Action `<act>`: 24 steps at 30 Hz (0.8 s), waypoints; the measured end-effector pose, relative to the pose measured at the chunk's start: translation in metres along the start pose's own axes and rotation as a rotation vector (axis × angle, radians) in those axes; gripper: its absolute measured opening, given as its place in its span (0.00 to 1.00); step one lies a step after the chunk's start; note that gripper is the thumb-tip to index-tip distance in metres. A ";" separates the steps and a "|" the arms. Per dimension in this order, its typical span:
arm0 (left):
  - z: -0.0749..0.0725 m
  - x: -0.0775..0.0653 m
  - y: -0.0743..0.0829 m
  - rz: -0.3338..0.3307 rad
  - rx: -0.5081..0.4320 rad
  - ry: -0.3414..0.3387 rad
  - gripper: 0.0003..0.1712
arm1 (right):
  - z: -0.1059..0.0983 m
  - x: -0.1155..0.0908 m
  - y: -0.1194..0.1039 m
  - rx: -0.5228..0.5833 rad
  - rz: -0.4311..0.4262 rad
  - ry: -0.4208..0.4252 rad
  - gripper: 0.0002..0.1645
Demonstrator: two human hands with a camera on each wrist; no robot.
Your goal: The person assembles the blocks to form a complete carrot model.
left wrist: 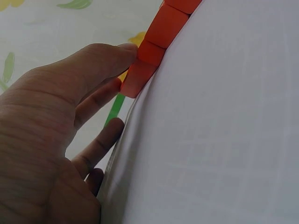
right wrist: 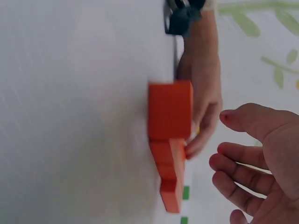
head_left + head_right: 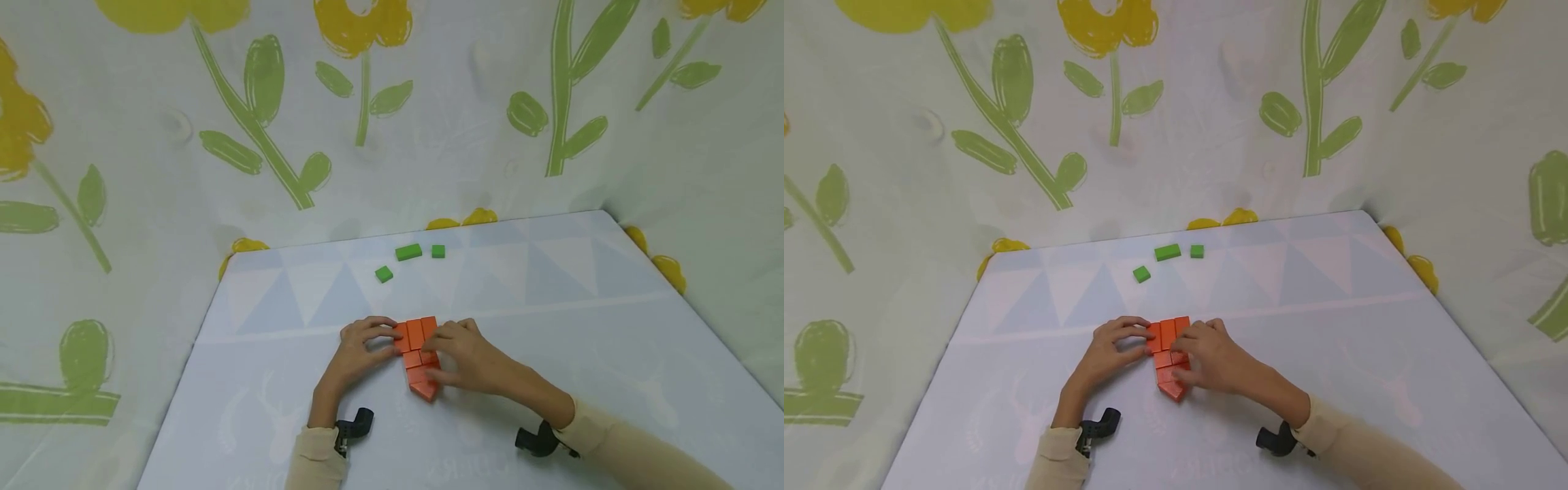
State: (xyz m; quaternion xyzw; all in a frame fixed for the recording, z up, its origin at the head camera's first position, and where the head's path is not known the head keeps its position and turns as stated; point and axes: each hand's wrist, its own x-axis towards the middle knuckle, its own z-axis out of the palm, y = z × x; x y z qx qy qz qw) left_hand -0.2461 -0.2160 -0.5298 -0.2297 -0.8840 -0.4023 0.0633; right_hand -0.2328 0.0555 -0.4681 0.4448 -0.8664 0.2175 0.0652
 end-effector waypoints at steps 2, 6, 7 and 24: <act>-0.001 0.000 0.000 -0.007 -0.001 -0.002 0.13 | -0.007 0.008 0.007 0.013 0.054 -0.001 0.18; -0.001 0.000 0.001 -0.038 0.001 -0.020 0.13 | -0.015 0.026 0.025 0.021 0.123 0.036 0.17; -0.001 0.000 0.000 -0.044 -0.001 -0.024 0.14 | -0.017 0.032 0.031 0.023 0.132 0.055 0.17; 0.000 0.000 0.001 -0.040 -0.012 -0.020 0.13 | -0.021 0.135 0.130 -0.071 0.335 0.013 0.28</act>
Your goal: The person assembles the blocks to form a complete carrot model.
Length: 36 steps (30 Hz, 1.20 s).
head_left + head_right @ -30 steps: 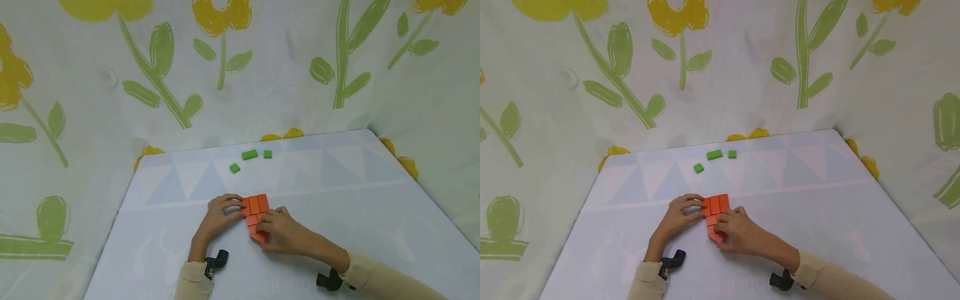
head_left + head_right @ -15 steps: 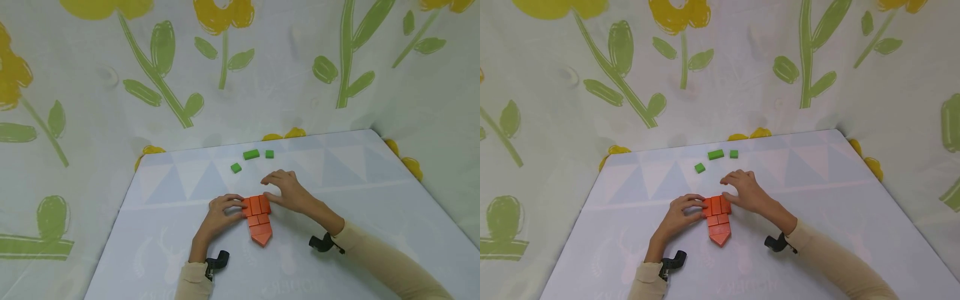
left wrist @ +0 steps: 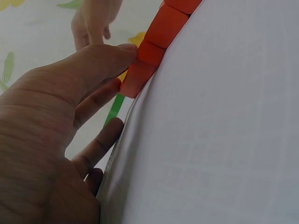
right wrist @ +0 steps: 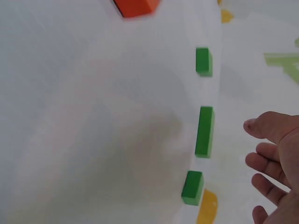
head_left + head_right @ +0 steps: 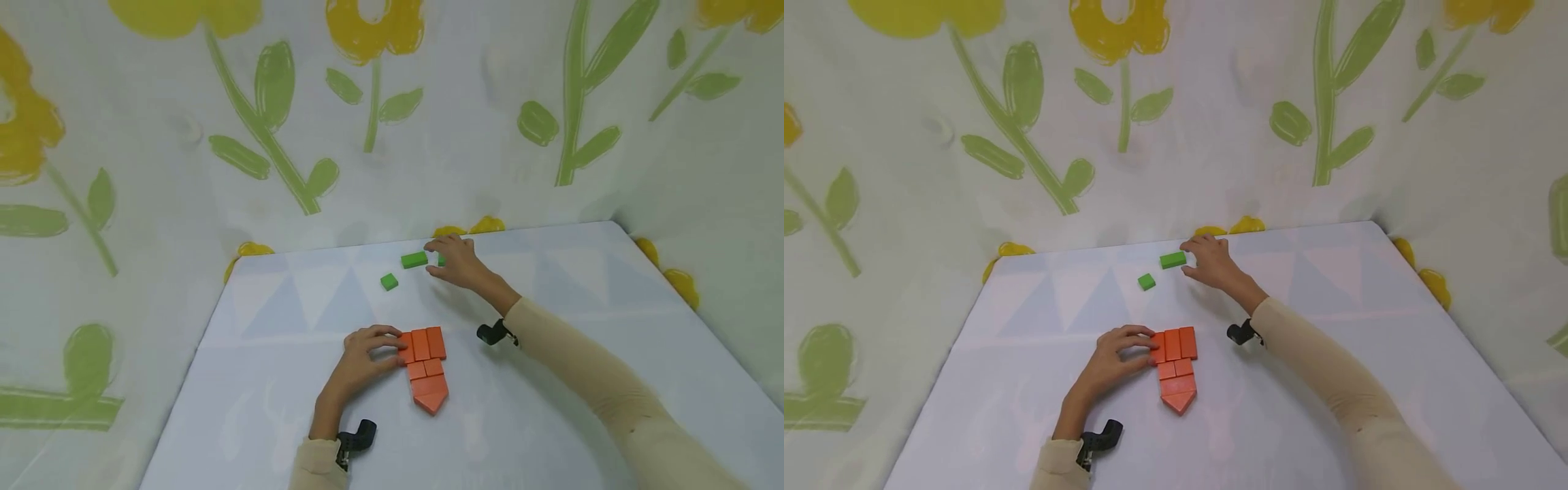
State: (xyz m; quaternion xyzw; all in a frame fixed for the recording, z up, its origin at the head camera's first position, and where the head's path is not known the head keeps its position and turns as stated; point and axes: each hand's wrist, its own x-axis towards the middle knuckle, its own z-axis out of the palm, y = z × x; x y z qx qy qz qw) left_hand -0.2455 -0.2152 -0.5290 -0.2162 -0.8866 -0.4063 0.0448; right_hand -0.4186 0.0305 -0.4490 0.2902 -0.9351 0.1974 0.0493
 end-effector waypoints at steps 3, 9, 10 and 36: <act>-0.001 -0.003 -0.002 -0.003 -0.006 0.002 0.13 | 0.007 0.017 0.004 0.013 0.023 -0.028 0.28; 0.004 -0.004 -0.002 0.003 -0.035 0.004 0.13 | 0.020 0.033 0.015 0.014 0.072 -0.113 0.28; 0.006 -0.004 -0.002 0.000 -0.037 0.001 0.13 | 0.023 0.034 0.016 0.001 0.079 -0.130 0.28; -0.001 -0.001 -0.003 -0.021 -0.007 0.003 0.13 | 0.015 -0.038 -0.015 0.035 -0.200 -0.029 0.14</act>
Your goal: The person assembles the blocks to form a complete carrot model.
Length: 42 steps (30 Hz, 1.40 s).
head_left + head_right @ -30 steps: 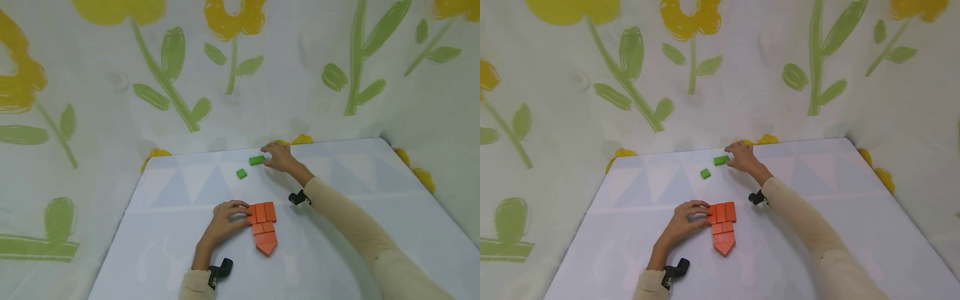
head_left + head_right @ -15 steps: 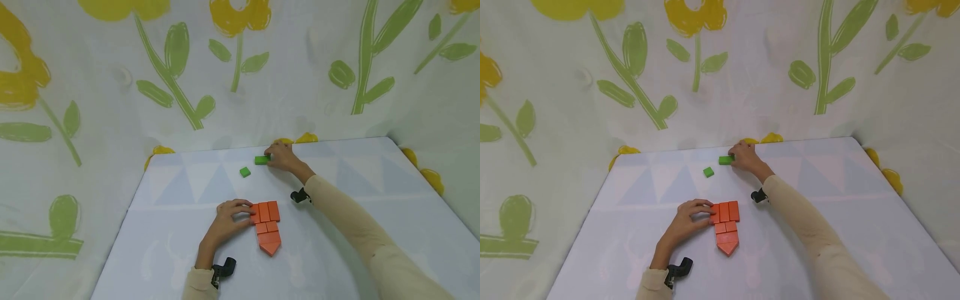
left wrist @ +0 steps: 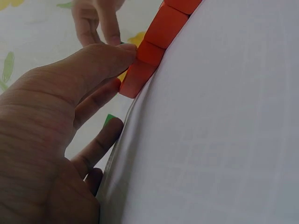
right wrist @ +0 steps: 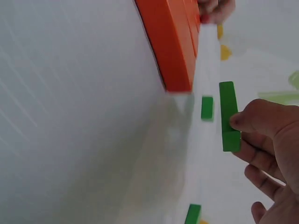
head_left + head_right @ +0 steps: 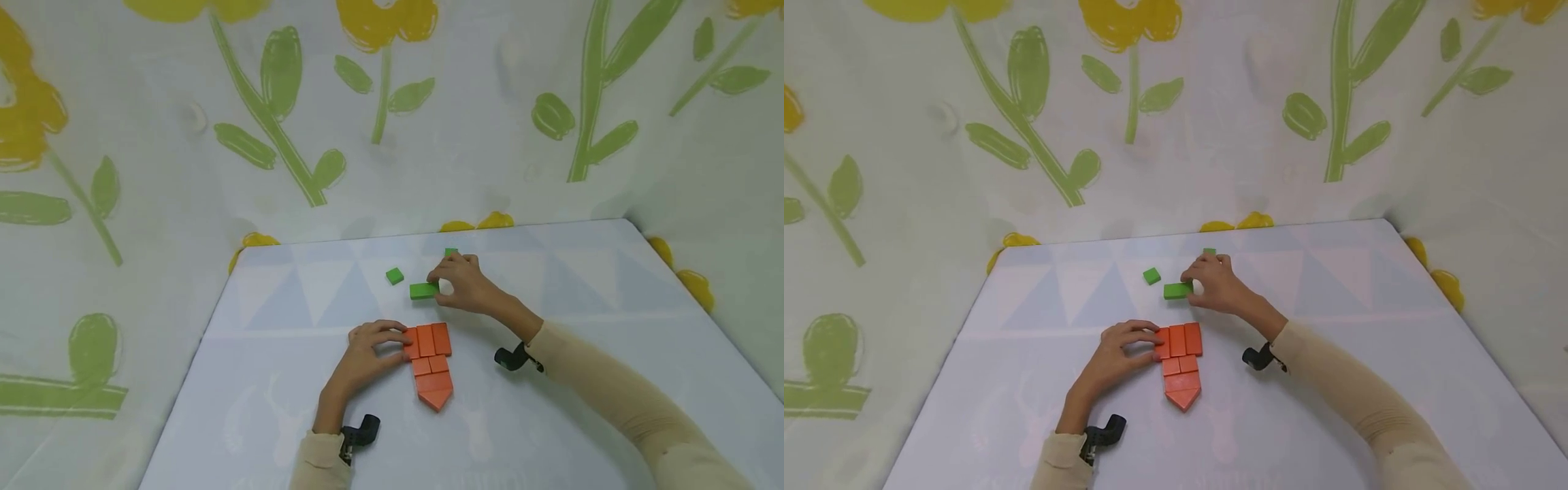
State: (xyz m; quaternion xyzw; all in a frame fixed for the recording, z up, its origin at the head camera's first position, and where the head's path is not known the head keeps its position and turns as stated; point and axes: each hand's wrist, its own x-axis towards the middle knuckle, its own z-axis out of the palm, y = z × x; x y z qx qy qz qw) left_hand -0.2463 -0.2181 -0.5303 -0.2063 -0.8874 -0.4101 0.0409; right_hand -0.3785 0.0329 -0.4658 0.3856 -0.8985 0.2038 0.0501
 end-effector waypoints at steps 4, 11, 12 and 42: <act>0.000 -0.001 -0.002 0.006 0.000 0.002 0.13 | 0.003 -0.008 -0.013 -0.015 -0.036 -0.037 0.14; 0.001 -0.001 -0.002 0.001 0.003 -0.010 0.13 | 0.007 -0.017 -0.023 -0.039 -0.084 -0.101 0.16; 0.001 -0.001 -0.002 0.002 0.005 -0.012 0.13 | 0.007 -0.018 -0.023 -0.044 -0.090 -0.106 0.15; 0.000 0.001 -0.003 0.029 -0.005 0.003 0.13 | 0.006 0.009 -0.015 0.014 0.000 -0.090 0.18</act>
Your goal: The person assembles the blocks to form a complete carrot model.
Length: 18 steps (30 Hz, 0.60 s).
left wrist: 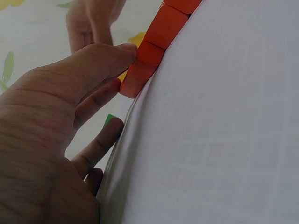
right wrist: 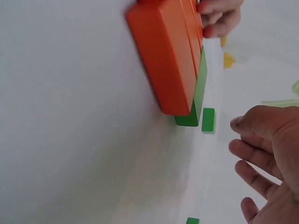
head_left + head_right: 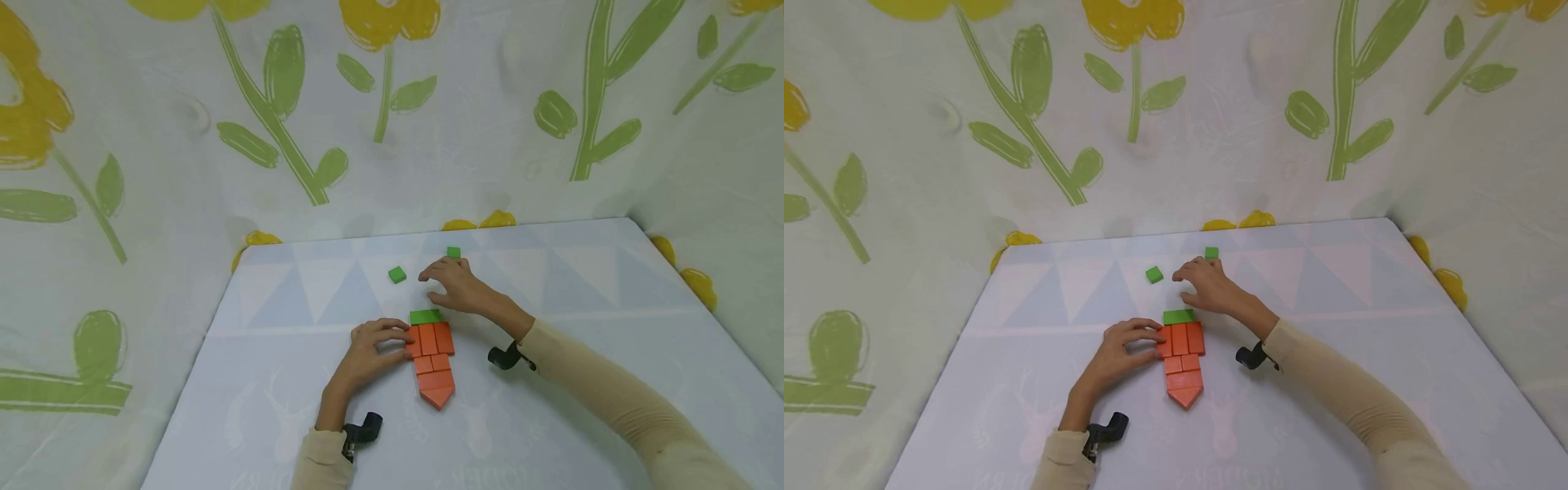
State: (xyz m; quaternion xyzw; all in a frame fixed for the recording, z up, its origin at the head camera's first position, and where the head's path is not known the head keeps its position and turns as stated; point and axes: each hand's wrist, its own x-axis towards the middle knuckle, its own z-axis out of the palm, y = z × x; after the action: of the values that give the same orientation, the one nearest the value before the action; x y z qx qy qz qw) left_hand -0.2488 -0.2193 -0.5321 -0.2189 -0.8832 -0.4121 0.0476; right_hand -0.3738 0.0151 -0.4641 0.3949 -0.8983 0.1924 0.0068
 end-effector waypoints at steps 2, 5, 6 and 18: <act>0.001 -0.001 -0.001 0.011 0.005 0.007 0.13 | 0.001 0.013 0.002 0.012 0.009 0.010 0.20; 0.002 -0.001 -0.002 0.017 0.000 0.013 0.13 | 0.004 0.032 0.004 0.024 0.018 0.010 0.22; 0.002 -0.001 -0.003 0.018 -0.001 0.012 0.13 | 0.005 0.039 0.004 0.033 0.022 0.003 0.23; -0.001 -0.001 0.000 0.003 0.008 0.003 0.13 | 0.024 0.077 0.009 0.037 0.063 -0.121 0.19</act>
State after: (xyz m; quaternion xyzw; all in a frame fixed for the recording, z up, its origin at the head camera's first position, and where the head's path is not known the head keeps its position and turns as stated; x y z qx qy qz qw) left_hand -0.2475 -0.2203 -0.5317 -0.2193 -0.8844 -0.4088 0.0506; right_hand -0.4295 -0.0422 -0.4764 0.3776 -0.9053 0.1849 -0.0610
